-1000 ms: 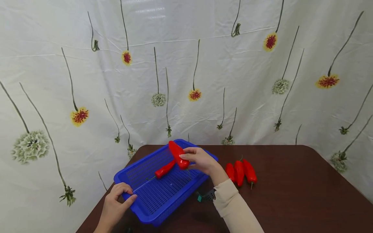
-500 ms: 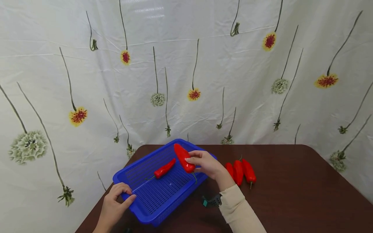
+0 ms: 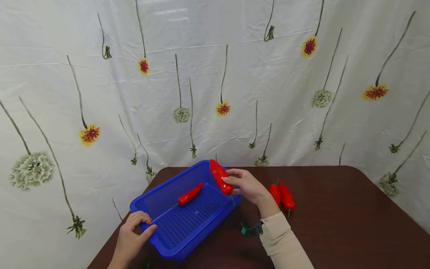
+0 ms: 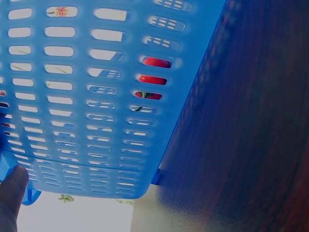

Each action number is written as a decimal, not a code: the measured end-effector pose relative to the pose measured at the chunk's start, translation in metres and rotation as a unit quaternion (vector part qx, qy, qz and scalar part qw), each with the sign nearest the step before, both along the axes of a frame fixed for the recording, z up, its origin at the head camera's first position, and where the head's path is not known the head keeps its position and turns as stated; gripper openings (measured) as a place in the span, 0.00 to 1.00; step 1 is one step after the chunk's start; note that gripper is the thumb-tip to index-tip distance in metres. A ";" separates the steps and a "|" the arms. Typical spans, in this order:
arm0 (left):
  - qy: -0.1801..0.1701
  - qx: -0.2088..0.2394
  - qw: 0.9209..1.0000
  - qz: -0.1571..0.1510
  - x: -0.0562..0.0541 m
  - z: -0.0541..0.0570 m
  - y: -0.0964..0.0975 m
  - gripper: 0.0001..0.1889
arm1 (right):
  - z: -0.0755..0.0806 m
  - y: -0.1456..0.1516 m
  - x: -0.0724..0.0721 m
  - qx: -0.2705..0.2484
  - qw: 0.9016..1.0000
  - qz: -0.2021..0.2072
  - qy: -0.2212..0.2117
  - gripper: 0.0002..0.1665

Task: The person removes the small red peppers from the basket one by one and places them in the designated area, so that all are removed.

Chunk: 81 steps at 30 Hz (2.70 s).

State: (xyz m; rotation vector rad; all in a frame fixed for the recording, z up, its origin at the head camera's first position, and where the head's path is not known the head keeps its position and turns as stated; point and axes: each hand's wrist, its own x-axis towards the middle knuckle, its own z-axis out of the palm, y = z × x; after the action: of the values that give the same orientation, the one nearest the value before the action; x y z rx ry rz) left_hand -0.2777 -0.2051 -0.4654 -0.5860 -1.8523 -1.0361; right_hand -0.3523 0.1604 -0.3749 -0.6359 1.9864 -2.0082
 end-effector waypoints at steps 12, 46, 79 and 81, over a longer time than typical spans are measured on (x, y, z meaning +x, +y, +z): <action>-0.013 0.004 1.000 0.002 0.005 0.004 0.004 0.20 | 0.007 0.024 0.005 -0.026 0.999 -0.030 0.007 0.26; -0.061 -0.004 0.998 -0.007 -0.010 -0.012 -0.010 0.20 | 0.003 0.078 -0.002 0.048 0.982 -0.184 0.002 0.36; -0.057 -0.013 0.998 -0.002 -0.014 -0.016 -0.011 0.20 | -0.012 0.108 -0.002 0.066 0.953 -0.296 -0.024 0.39; -0.057 -0.013 0.998 -0.004 -0.015 -0.016 -0.011 0.20 | -0.012 0.109 -0.001 0.063 0.952 -0.298 -0.025 0.38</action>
State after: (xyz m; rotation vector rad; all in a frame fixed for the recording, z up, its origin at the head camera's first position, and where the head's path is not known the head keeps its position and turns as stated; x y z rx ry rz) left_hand -0.2924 -0.2164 -0.4811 -0.5589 -1.9669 -1.0721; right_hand -0.3537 0.2696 -0.3865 0.0667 2.4571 -2.1347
